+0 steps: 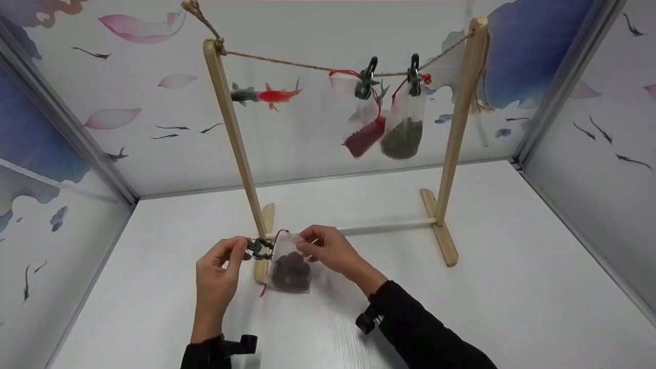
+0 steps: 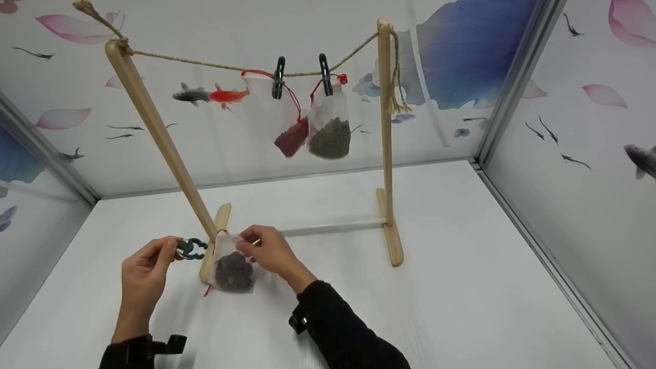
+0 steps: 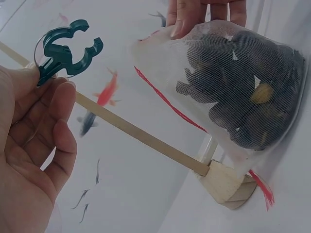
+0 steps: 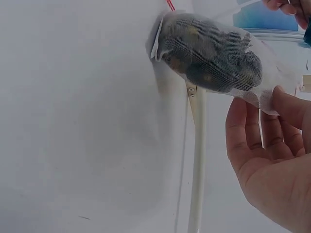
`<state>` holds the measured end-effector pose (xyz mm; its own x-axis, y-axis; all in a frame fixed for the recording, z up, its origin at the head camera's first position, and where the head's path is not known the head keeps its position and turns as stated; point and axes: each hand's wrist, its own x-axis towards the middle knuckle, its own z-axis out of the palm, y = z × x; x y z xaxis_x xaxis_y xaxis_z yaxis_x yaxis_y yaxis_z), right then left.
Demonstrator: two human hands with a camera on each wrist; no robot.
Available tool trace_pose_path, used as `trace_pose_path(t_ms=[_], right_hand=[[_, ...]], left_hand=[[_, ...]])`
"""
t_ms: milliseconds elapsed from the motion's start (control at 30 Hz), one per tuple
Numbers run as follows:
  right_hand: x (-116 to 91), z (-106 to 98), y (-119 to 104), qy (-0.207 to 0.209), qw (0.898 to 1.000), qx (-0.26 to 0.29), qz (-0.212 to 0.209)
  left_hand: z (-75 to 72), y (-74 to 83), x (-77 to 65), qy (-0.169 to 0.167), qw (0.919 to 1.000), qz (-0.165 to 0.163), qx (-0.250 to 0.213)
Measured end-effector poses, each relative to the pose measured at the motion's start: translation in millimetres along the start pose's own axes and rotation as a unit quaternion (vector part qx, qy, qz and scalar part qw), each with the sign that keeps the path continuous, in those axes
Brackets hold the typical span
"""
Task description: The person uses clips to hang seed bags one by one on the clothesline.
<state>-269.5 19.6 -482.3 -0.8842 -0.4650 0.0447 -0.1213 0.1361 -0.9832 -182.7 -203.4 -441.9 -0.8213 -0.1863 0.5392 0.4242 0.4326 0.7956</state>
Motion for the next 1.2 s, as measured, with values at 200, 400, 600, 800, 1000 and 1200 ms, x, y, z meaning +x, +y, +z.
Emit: trace_pose_path(t_ms=[200,400,600,800,1000,1200], right_hand=[[-2,-2,-16,0.041,0.999,-0.014,-0.028],[1,-11,-32,0.062,0.996,-0.031,-0.061],[5,-15,-52,0.109,0.984,-0.041,-0.133],[10,-24,-79,0.156,0.967,-0.03,-0.198],[13,-38,-111,0.166,0.963,-0.052,-0.207],[17,-50,-148,0.178,0.958,-0.037,-0.224]], left_hand=[[2.0,-14.6,2.0,-0.002,1.0,0.006,0.008],[2.5,-16.7,3.1,0.004,0.9993,0.025,-0.029],[3.5,5.8,14.6,0.011,0.9972,0.073,-0.006],[-3.6,33.8,47.8,-0.004,0.9887,0.149,0.019],[-9.9,66.6,84.9,-0.022,0.9779,0.204,0.041],[-13.9,104.8,120.3,-0.031,0.965,0.251,0.069]])
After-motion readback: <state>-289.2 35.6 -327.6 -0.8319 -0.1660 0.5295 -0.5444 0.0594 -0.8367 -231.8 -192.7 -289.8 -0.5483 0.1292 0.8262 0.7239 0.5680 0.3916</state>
